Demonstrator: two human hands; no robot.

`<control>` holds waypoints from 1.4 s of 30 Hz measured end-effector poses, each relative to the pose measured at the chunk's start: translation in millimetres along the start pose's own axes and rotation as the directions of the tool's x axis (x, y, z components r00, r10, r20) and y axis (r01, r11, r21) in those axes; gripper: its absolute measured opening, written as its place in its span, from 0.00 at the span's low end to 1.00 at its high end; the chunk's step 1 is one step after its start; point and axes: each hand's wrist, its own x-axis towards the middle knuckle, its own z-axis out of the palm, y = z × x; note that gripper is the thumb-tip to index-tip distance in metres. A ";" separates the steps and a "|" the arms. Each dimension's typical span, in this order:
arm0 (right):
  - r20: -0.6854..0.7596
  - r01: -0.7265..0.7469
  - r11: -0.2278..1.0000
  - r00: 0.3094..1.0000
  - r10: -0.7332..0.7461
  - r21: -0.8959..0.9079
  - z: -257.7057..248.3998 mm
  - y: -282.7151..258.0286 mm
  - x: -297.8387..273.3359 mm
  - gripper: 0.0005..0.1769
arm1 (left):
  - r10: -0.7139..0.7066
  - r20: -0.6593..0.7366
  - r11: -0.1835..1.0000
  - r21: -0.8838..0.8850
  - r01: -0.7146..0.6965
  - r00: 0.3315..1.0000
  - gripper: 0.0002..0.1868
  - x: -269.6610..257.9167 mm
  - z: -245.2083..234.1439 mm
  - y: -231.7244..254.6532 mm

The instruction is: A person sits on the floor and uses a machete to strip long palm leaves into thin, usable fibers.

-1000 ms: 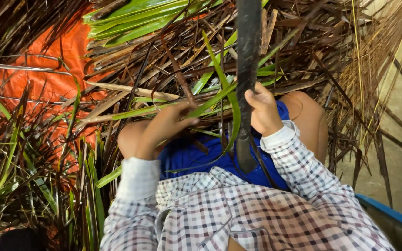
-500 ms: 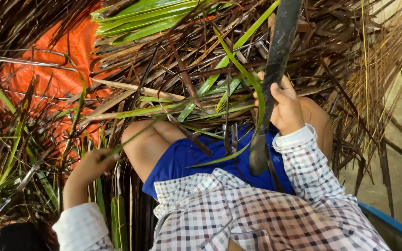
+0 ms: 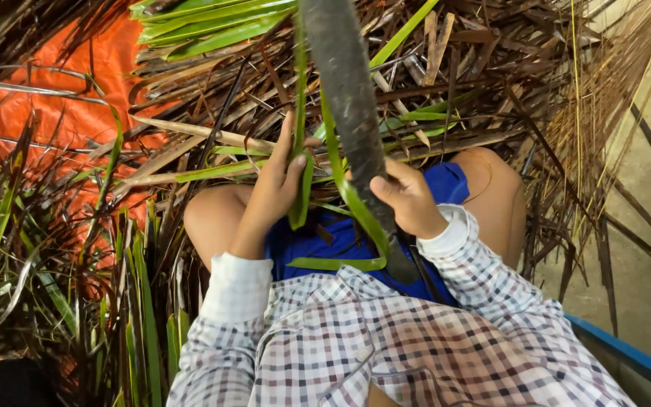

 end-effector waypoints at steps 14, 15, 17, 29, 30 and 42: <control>0.326 -0.061 0.998 0.944 0.048 0.028 10.2 23.1 -4.1 0.24 | 0.062 -0.087 0.972 -0.219 -0.080 0.994 0.14 6.6 34.8 -37.2; 0.339 -0.089 0.995 0.938 0.070 0.041 11.1 24.7 -6.0 0.24 | 0.158 -0.069 0.961 -0.219 -0.169 0.985 0.14 6.3 36.7 -43.9; 0.358 -0.111 0.993 0.930 0.086 0.047 16.2 14.8 -5.7 0.25 | 0.156 -0.062 0.965 -0.205 -0.166 0.986 0.13 8.7 36.7 -40.5; 0.433 -0.279 0.947 0.882 0.188 0.157 10.8 20.4 -1.4 0.23 | 0.173 -0.018 0.985 0.001 -0.173 0.985 0.06 11.2 29.1 -19.5; 0.441 -0.281 0.940 0.880 0.174 0.191 12.1 19.4 0.6 0.22 | 0.176 -0.013 0.984 0.028 -0.175 0.984 0.06 12.0 28.5 -17.8; 0.344 -0.296 0.888 0.923 0.172 0.351 8.6 24.3 0.8 0.14 | 0.134 0.016 0.964 0.231 -0.134 0.991 0.07 10.4 23.4 7.9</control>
